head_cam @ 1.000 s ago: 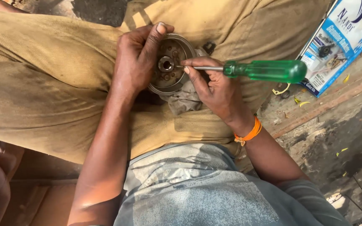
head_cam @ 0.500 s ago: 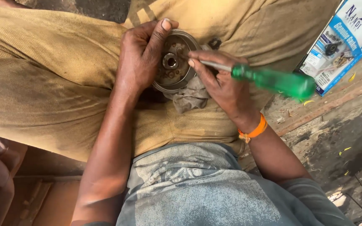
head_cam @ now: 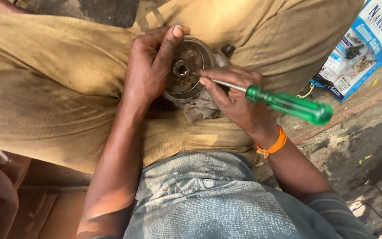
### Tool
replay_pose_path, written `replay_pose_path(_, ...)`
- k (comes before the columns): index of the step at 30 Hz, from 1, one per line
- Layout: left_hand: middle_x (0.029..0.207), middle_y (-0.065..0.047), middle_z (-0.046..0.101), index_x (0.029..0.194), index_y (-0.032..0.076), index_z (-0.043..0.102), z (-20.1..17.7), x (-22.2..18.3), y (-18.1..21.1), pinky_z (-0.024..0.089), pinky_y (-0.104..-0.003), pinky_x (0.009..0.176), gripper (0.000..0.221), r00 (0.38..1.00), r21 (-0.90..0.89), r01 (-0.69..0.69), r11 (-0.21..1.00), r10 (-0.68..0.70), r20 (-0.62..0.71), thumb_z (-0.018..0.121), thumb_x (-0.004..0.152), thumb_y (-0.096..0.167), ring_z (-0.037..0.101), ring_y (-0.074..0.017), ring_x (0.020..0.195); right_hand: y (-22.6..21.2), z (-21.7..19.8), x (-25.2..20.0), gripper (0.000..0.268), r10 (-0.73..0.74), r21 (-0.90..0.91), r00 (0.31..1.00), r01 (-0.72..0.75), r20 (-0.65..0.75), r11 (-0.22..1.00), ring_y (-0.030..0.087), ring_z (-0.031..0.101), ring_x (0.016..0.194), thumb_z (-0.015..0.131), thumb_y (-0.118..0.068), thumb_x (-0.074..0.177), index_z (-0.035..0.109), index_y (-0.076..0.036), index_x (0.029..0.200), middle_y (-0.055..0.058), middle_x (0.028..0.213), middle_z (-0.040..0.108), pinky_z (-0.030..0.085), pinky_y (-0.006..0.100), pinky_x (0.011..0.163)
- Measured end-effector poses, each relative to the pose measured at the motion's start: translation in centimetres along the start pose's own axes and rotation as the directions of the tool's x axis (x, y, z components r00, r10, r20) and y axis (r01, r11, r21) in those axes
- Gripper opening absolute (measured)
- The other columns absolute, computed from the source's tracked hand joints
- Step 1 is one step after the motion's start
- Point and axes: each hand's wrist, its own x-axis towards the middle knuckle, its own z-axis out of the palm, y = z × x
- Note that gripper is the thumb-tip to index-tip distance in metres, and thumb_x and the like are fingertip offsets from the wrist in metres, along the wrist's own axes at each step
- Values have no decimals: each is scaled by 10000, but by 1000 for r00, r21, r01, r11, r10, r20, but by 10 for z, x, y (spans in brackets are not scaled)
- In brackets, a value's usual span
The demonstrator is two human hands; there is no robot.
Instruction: Cleaning and repairing a motorcycle engine component using a cloth and a screwdriver.
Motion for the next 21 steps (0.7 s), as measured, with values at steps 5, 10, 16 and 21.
replay_pose_path(5, 954, -97, 803, 1198, 34, 757, 1, 1, 2, 629, -309, 737, 438, 999, -27, 47, 999, -46, 10, 570, 1081, 413, 771, -147, 851, 25, 14, -8, 84, -22, 22, 996, 24, -88, 999, 166, 788, 838, 739, -13, 1050, 734, -12, 1133, 141, 1042, 785, 608, 280, 683)
replay_pose_path(10, 987, -101, 803, 1199, 28, 764, 1, 2, 1, 630, -297, 770, 422, 1000, 44, -8, 999, 8, 1, 579, 1101, 394, 778, -145, 893, 12, 6, -6, 119, 7, -19, 1000, -7, -4, 1000, 170, 750, 761, 769, -41, 986, 742, -14, 1099, 130, 992, 786, 601, 290, 634)
replay_pose_path(16, 948, -94, 802, 1187, 26, 767, 2, 1, 8, 613, -301, 751, 405, 999, 22, 45, 999, -45, -2, 578, 1089, 370, 754, -135, 853, 26, 11, -11, 87, -42, 38, 999, 43, -26, 998, 159, 765, 763, 765, -25, 1004, 734, -19, 1085, 132, 1008, 793, 616, 269, 627)
replay_pose_path(21, 974, -89, 801, 1196, 12, 759, 1, 0, 4, 601, -282, 774, 402, 1000, -30, 27, 999, -27, -4, 586, 1094, 360, 737, -126, 881, 22, 10, -10, 98, -64, 13, 996, 65, -63, 998, 175, 776, 857, 747, -47, 1045, 711, -34, 1136, 132, 1072, 777, 630, 300, 697)
